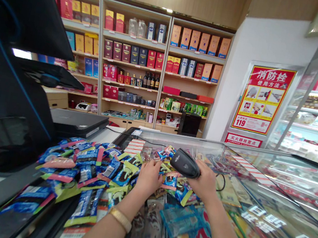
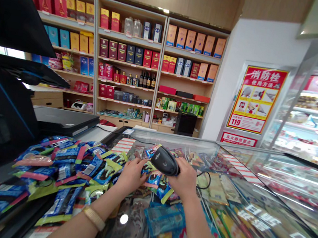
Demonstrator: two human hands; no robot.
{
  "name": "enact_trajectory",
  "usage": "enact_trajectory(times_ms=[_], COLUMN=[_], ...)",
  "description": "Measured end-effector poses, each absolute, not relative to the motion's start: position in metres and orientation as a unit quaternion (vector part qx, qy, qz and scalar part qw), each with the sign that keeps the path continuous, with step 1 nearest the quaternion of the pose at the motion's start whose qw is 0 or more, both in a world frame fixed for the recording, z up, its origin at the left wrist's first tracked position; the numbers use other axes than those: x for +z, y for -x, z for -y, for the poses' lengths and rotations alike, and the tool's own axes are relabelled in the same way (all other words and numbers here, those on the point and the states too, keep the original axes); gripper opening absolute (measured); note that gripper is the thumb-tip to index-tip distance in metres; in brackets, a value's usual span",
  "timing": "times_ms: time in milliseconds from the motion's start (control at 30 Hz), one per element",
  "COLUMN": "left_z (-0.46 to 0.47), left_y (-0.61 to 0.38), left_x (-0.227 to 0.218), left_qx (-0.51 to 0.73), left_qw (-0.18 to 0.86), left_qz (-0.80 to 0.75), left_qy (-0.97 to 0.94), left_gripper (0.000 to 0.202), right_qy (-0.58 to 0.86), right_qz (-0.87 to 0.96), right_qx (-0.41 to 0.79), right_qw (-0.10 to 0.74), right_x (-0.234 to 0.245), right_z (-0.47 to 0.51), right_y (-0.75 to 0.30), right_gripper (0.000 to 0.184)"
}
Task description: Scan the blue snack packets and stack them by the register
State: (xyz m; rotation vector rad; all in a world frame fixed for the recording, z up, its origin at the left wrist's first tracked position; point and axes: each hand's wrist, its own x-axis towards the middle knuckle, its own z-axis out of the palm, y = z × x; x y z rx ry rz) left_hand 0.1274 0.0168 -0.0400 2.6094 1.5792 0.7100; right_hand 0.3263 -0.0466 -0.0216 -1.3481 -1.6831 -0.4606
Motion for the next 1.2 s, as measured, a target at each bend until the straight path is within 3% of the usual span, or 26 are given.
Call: enact_trajectory(times_ms=[200,433,567,667,767,900,1033,1200], left_z=[-0.027,-0.006,-0.009,-0.019,-0.024,-0.02,-0.018,-0.019], left_y=[-0.117,-0.11,-0.112,-0.113,-0.115,-0.117,-0.117,-0.114], left_x=[-0.04,-0.036,-0.039,-0.038,-0.033,-0.025,-0.024,-0.025], left_qx=[0.349,0.172,0.192,0.352,0.547,0.614,0.627,0.621], left_qw=[0.056,-0.003,0.01,0.103,0.297,0.579,0.621,0.632], left_qz=[-0.495,-0.49,-0.514,-0.506,-0.439,-0.308,-0.268,-0.252], left_qy=[-0.794,-0.855,-0.836,-0.781,-0.649,-0.44,-0.388,-0.389], left_gripper=[0.044,0.043,0.042,0.04,0.027,0.028,0.042,0.04], right_qy=[0.554,0.564,0.556,0.553,0.549,0.536,0.524,0.514], right_qz=[0.66,0.672,0.677,0.668,0.662,0.685,0.704,0.714], right_qx=[-0.206,-0.195,-0.203,-0.214,-0.223,-0.206,-0.185,-0.2], right_qw=[0.464,0.439,0.437,0.449,0.459,0.448,0.443,0.431], right_x=[-0.02,-0.023,-0.024,-0.024,-0.024,-0.022,-0.021,-0.021], right_z=[0.048,0.047,0.045,0.045,0.044,0.045,0.047,0.048], right_y=[-0.329,-0.329,-0.329,-0.33,-0.332,-0.332,-0.326,-0.321], right_gripper=[0.022,0.02,0.02,0.024,0.024,0.024,0.026,0.022])
